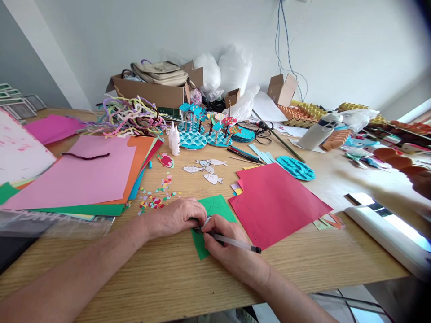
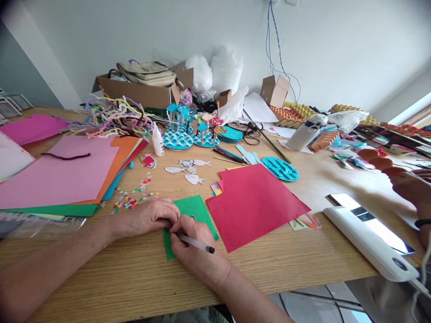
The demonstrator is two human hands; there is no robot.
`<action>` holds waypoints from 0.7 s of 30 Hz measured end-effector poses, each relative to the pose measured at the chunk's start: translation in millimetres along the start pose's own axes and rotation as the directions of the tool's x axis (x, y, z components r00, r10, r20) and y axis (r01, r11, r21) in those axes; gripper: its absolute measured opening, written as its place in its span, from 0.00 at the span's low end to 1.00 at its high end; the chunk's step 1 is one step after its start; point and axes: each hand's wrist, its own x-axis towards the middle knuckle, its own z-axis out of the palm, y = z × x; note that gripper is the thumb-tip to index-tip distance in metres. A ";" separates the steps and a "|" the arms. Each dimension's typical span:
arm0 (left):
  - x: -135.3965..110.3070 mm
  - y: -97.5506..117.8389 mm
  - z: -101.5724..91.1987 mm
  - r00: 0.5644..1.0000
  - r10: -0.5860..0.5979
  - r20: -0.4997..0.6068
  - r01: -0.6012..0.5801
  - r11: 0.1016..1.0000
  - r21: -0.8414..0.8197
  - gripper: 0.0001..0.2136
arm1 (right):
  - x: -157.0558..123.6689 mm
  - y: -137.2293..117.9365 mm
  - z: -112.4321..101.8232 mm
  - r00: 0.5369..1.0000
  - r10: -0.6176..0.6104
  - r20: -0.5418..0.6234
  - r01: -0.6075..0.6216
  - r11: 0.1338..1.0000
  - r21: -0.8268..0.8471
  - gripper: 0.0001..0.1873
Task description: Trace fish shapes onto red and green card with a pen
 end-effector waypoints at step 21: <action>0.6 3.4 -0.7 1.000 -0.016 0.006 0.016 1.000 0.004 0.10 | 2.3 2.4 4.4 0.996 -0.089 -0.025 0.088 0.996 -0.028 0.09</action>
